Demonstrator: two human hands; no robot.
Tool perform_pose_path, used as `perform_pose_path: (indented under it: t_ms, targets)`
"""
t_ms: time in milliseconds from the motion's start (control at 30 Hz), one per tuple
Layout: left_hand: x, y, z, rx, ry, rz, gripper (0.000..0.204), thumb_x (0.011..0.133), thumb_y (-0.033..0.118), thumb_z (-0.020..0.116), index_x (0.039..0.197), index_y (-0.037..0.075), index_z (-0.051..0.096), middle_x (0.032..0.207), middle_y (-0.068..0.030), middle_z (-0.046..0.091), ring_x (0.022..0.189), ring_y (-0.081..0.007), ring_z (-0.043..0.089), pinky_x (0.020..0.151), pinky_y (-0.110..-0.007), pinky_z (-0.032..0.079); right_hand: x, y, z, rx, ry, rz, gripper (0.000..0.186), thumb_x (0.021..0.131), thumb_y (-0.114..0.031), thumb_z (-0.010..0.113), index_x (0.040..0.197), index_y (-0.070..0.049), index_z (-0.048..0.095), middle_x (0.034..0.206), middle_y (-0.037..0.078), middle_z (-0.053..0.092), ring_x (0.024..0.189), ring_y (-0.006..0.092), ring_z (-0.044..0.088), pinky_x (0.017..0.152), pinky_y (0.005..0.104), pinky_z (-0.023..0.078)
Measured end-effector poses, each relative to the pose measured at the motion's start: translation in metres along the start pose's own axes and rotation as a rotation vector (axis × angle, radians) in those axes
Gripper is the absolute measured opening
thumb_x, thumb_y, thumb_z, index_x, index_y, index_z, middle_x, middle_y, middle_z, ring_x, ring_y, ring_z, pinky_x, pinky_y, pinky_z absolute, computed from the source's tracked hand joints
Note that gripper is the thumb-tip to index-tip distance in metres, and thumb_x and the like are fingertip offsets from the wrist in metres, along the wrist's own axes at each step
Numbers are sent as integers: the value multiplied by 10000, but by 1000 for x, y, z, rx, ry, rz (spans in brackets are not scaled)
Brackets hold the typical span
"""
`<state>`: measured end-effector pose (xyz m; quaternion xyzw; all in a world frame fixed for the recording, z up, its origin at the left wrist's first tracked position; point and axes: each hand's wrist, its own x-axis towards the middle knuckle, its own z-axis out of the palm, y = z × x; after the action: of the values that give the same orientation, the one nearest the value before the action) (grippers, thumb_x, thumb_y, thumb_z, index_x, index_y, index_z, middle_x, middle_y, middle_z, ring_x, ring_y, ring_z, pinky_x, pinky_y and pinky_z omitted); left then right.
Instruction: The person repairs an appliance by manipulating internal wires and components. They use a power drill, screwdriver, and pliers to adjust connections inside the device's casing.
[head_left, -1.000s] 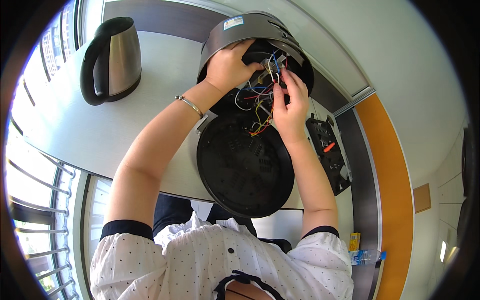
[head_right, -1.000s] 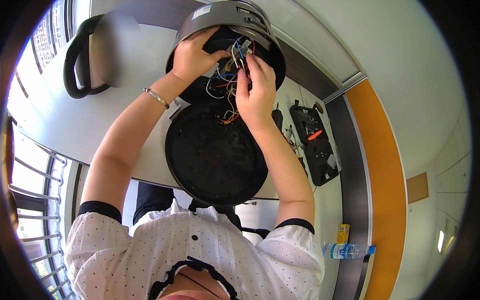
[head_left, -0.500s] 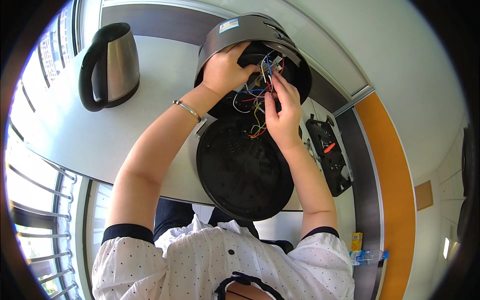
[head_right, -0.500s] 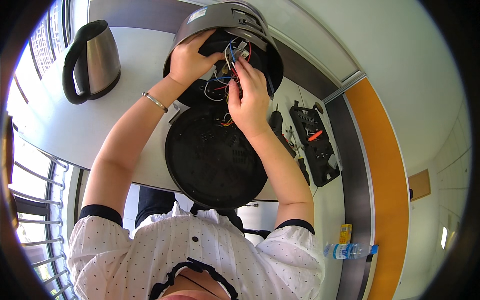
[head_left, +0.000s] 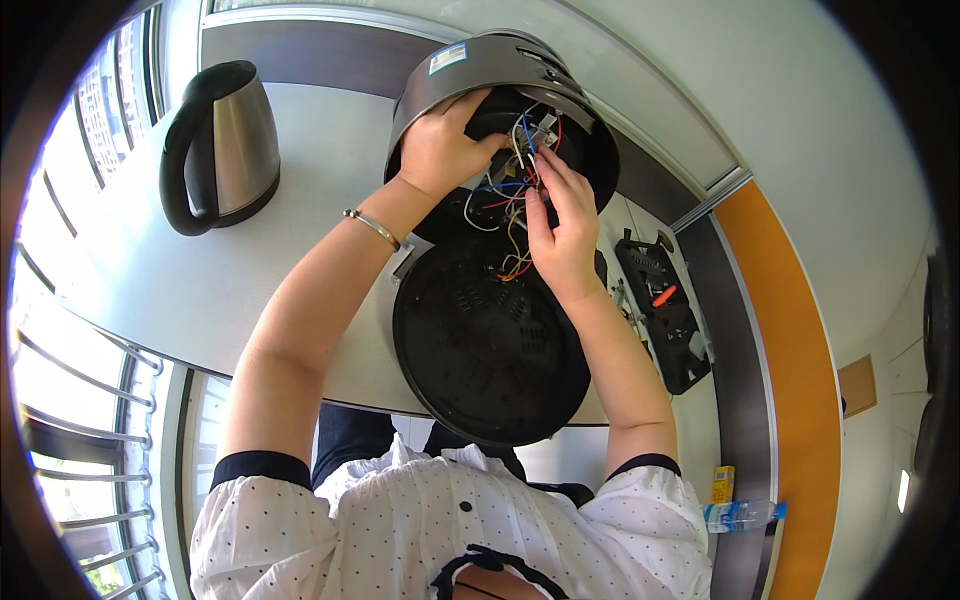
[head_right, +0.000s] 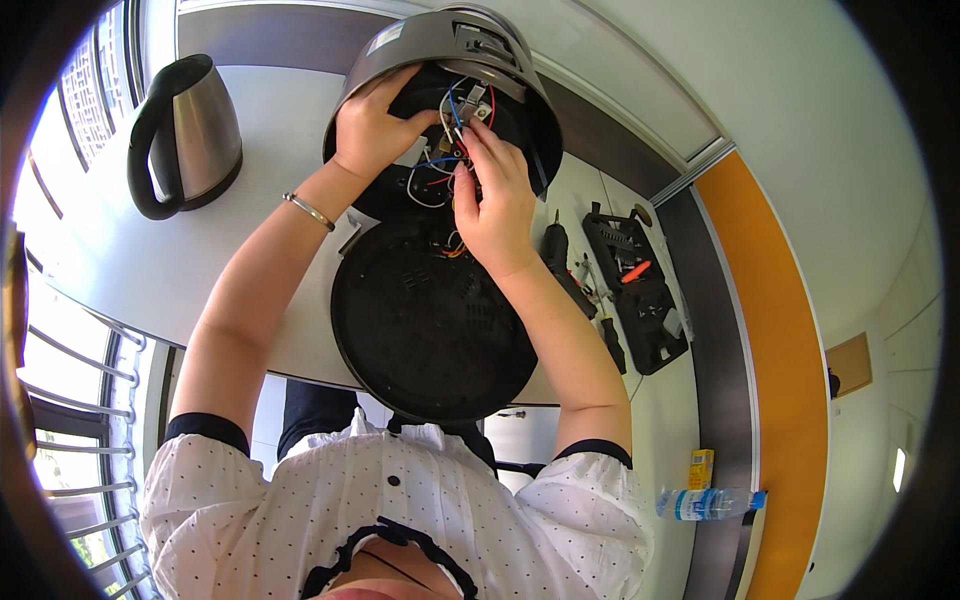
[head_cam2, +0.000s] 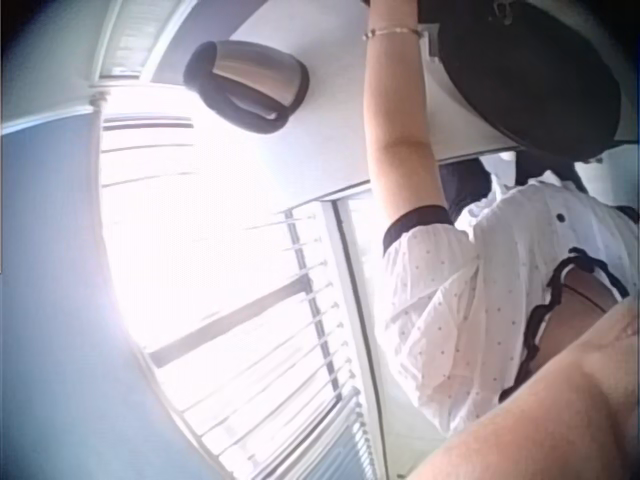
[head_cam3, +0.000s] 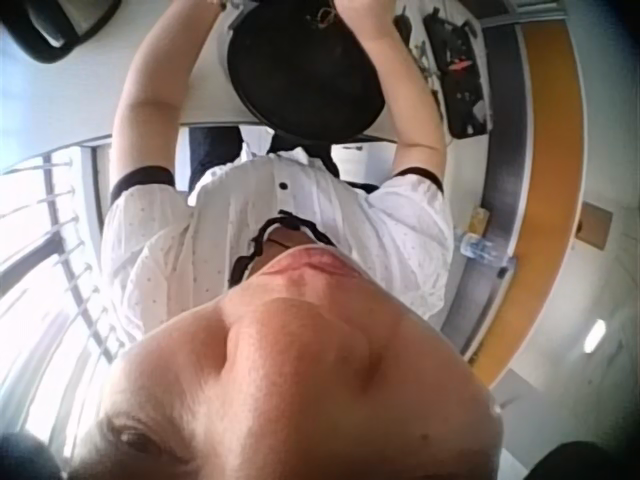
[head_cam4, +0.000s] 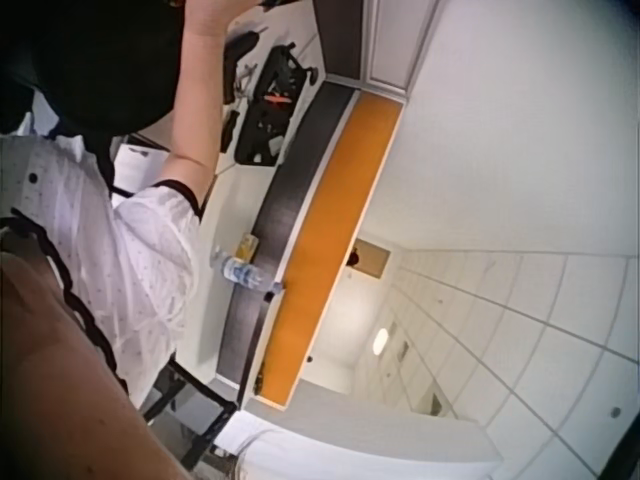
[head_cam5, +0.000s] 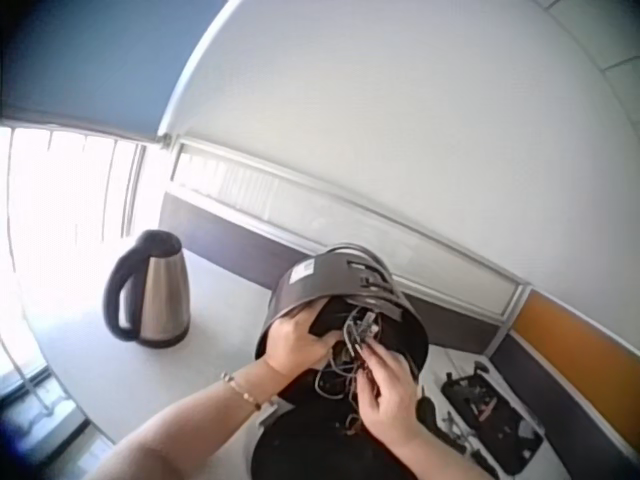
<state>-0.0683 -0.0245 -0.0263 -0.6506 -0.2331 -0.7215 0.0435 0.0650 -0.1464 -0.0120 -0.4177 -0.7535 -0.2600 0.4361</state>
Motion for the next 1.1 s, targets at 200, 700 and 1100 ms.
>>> perform_pose_path:
  t_ms: [200,700,1100]
  targets:
    - [2,4,-2,-6,-11,-19,532,553,242,826,1016,35,666,992,-146,660,892,-290,638,783,-338,511,0,-1,-3,-25,-26,-11,373,750,-1,609,1119,32,565,1189,146,573,985,321,556,858,375,459]
    - [3,7,-3,32,-25,-15,522,564,226,845,1010,20,669,996,-141,668,898,-269,653,796,-322,515,-4,0,-5,-13,-31,-15,467,674,21,640,1127,47,529,1262,187,499,1025,349,516,892,411,428]
    - [3,7,-4,38,-49,-6,533,571,225,836,1032,20,664,1011,-153,663,903,-270,655,803,-322,514,-5,2,-14,34,-123,-4,514,667,6,652,1164,32,521,1305,180,463,1096,355,481,942,409,396]
